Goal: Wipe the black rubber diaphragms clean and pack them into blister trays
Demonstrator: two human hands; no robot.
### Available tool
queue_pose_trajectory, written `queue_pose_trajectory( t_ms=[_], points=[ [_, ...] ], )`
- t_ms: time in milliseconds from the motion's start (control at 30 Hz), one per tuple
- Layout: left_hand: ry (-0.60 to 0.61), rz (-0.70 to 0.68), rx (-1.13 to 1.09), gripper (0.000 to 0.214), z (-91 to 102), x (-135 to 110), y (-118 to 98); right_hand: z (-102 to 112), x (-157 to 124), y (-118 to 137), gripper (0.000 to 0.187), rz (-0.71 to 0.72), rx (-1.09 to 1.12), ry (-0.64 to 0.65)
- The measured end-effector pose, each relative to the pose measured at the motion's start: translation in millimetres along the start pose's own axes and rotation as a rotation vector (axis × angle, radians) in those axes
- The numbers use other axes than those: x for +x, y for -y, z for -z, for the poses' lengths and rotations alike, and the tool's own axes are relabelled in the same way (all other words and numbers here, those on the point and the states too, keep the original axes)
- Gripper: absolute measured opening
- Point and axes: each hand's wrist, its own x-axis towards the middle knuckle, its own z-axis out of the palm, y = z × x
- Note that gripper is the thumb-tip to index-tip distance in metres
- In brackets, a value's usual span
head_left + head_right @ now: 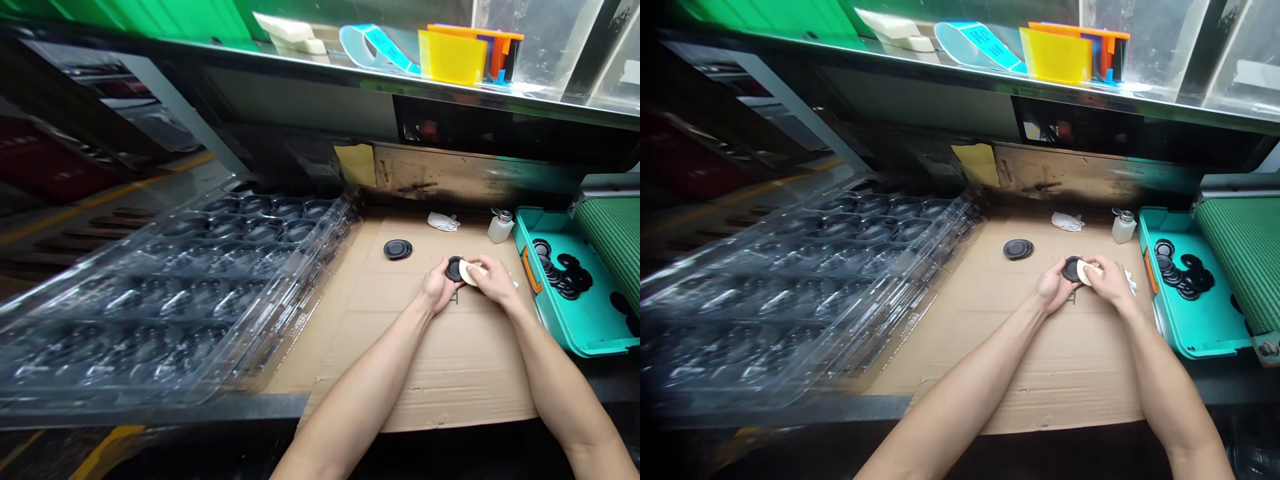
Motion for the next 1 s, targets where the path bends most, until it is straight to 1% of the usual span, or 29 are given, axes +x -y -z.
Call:
queue_pose_trajectory(
  t_ms=[67, 133, 200, 267, 300, 400, 433, 533, 667, 733, 800, 867, 933, 1000],
  points=[
    [-0.008, 0.004, -0.004, 0.044, -0.8, 0, 1, -9, -2, 6, 0.032, -0.002, -0.140, -0.103],
    [-0.008, 0.012, -0.020, 0.045, -0.7, 1, 1, -20, -2, 13, 0.037, -0.003, -0.296, -0.109],
    [-0.013, -0.006, -0.030, 0.045, 0.2, 1, 1, -28, 1, 20, 0.039, -0.056, -0.423, -0.119],
    [-0.035, -0.025, -0.026, 0.044, 1.0, 1, 1, -32, 3, 23, 0.041, -0.132, -0.488, -0.153],
    [-0.047, -0.025, -0.023, 0.044, 1.1, 1, 1, -32, 4, 24, 0.041, -0.142, -0.500, -0.148],
    [-0.041, 0.007, -0.009, 0.044, 0.8, 0, 1, -31, 2, 25, 0.042, -0.101, -0.514, -0.082],
    [-0.031, 0.014, 0.000, 0.045, 0.5, 0, 2, -31, 1, 26, 0.042, -0.112, -0.522, -0.074],
    [-0.021, 0.011, 0.027, 0.045, -0.1, 0, 2, -32, -2, 28, 0.042, -0.195, -0.544, -0.101],
    [-0.015, 0.038, 0.037, 0.042, -1.0, -1, 2, -31, -2, 28, 0.041, -0.145, -0.500, -0.077],
    [-0.030, 0.031, 0.050, 0.040, -0.9, -2, 0, -24, 1, 22, 0.041, -0.194, -0.459, -0.109],
    [-0.066, 0.007, 0.063, 0.038, 0.7, -2, -5, -15, 4, 14, 0.041, -0.260, -0.408, -0.170],
    [-0.090, -0.023, 0.066, 0.036, 4.2, -2, -12, -9, 3, 8, 0.042, -0.278, -0.361, -0.202],
    [-0.098, -0.082, 0.070, 0.032, 8.3, -2, -20, -9, 0, 6, 0.040, -0.255, -0.338, -0.163],
    [-0.099, -0.199, 0.113, 0.029, 10.8, -4, -25, -14, -5, 7, 0.038, -0.196, -0.341, -0.076]
  ],
)
